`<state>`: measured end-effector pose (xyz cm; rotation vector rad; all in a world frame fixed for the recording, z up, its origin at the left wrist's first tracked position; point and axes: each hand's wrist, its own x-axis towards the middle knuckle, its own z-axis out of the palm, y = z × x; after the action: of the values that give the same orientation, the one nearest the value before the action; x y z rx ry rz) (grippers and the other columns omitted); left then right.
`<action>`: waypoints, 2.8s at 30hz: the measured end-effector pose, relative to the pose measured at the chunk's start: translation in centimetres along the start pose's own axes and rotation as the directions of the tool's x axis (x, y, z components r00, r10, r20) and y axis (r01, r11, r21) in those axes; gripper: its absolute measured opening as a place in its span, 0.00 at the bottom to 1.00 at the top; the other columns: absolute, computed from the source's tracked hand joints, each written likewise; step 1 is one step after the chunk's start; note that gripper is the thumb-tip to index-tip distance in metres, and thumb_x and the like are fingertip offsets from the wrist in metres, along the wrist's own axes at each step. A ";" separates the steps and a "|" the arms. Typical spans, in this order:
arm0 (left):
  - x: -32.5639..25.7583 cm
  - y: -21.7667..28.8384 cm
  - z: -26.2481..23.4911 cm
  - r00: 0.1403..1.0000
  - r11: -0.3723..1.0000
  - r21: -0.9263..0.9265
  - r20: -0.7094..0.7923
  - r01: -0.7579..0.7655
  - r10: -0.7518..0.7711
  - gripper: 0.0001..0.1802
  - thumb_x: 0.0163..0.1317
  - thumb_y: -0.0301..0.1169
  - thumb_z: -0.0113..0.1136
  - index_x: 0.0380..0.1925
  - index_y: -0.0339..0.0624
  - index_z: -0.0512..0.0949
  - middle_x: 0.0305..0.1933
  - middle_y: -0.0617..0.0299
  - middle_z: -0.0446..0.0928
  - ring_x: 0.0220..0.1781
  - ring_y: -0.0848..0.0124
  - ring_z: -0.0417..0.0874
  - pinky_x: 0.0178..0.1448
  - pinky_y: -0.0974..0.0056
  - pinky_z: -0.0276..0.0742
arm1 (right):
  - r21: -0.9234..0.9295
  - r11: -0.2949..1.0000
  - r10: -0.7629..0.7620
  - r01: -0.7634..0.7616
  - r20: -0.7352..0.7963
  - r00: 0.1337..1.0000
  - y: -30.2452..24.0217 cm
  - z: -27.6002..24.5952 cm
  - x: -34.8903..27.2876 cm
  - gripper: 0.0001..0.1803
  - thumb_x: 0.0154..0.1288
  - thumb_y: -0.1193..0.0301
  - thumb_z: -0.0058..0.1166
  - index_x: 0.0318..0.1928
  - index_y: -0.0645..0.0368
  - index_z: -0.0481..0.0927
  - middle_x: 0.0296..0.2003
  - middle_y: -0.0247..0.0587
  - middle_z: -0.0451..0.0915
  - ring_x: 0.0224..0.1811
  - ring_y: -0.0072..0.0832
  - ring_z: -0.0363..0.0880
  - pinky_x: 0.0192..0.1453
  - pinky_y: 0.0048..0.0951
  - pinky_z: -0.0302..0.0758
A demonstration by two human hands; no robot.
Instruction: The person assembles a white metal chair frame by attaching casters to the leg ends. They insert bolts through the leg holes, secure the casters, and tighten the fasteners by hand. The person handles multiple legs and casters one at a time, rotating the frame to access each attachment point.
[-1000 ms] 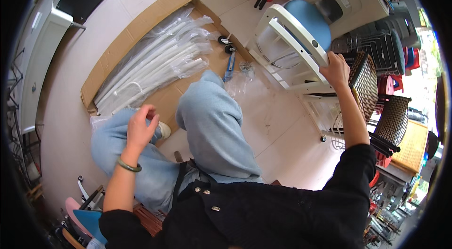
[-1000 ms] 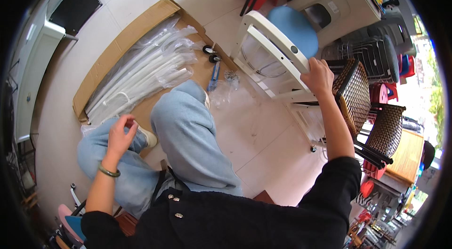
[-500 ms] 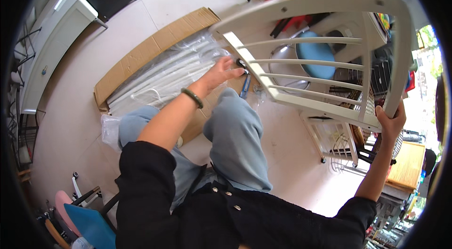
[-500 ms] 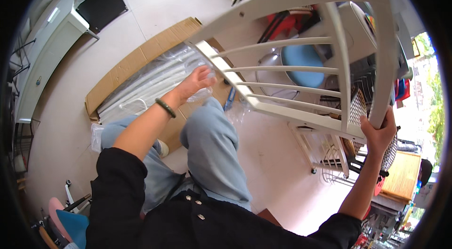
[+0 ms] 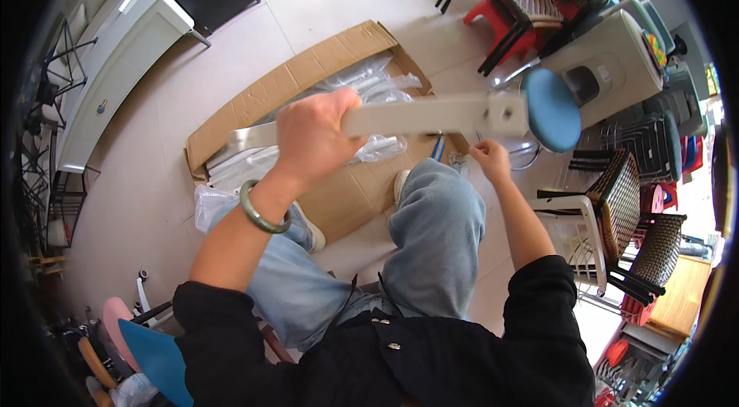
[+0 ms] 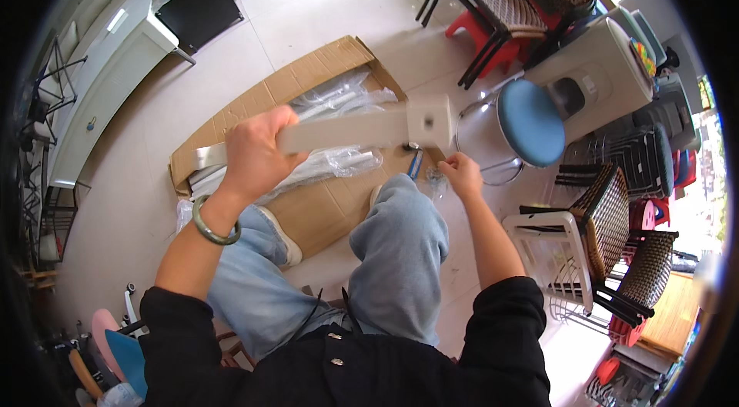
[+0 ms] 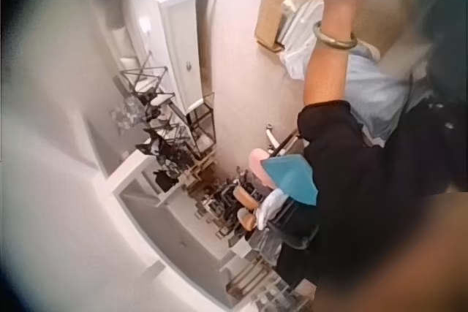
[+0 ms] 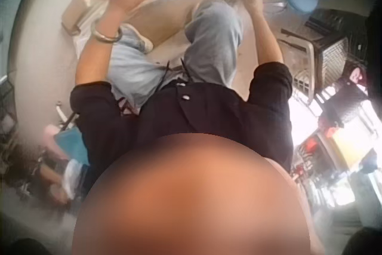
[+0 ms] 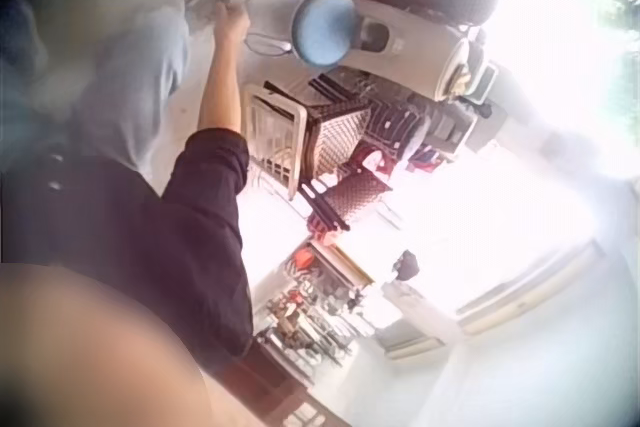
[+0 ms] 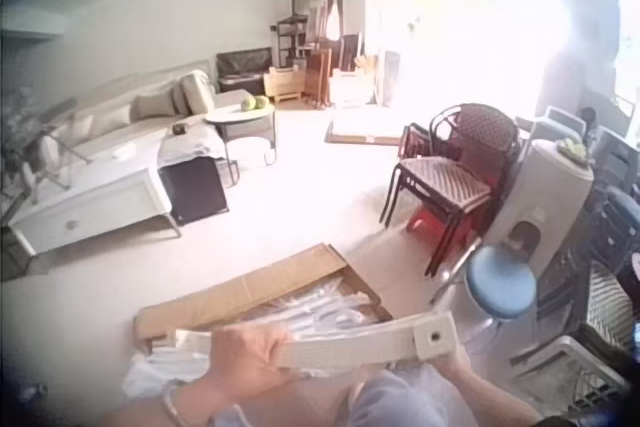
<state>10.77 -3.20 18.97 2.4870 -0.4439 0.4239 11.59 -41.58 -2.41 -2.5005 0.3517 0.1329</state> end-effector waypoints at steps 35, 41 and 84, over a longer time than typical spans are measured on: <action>-7.1 -10.5 5.9 0.877 0.902 0.363 0.320 0.235 -0.357 0.17 0.39 0.36 0.74 0.22 0.45 0.72 0.21 0.56 0.73 0.25 0.53 0.77 0.29 0.54 0.69 | -0.618 0.735 -0.069 0.280 0.342 0.937 6.5 22.5 16.3 0.25 0.57 0.57 0.65 0.49 0.53 0.70 0.41 0.50 0.81 0.38 0.45 0.86 0.39 0.45 0.82; -7.5 -10.1 6.4 0.888 0.902 0.331 0.270 0.277 -0.372 0.17 0.41 0.39 0.74 0.24 0.46 0.75 0.20 0.57 0.75 0.26 0.55 0.79 0.30 0.53 0.73 | 0.100 0.989 -0.121 0.108 0.139 0.983 2.3 16.7 11.5 0.24 0.66 0.53 0.57 0.54 0.54 0.71 0.33 0.43 0.80 0.23 0.29 0.77 0.26 0.29 0.73; -16.1 -1.5 8.8 0.611 0.591 -0.307 0.669 0.746 -0.423 0.25 0.61 0.50 0.63 0.35 0.34 0.78 0.23 0.59 0.81 0.20 0.73 0.81 0.27 0.67 0.77 | 0.029 0.824 -0.534 0.566 0.374 0.758 -22.6 -7.2 -5.8 0.23 0.48 0.69 0.60 0.48 0.58 0.82 0.39 0.49 0.84 0.40 0.41 0.83 0.50 0.36 0.77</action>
<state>-1.30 -3.68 5.00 1.9298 0.1301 -0.6440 12.50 -26.85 17.04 -2.4801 -0.5654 0.3739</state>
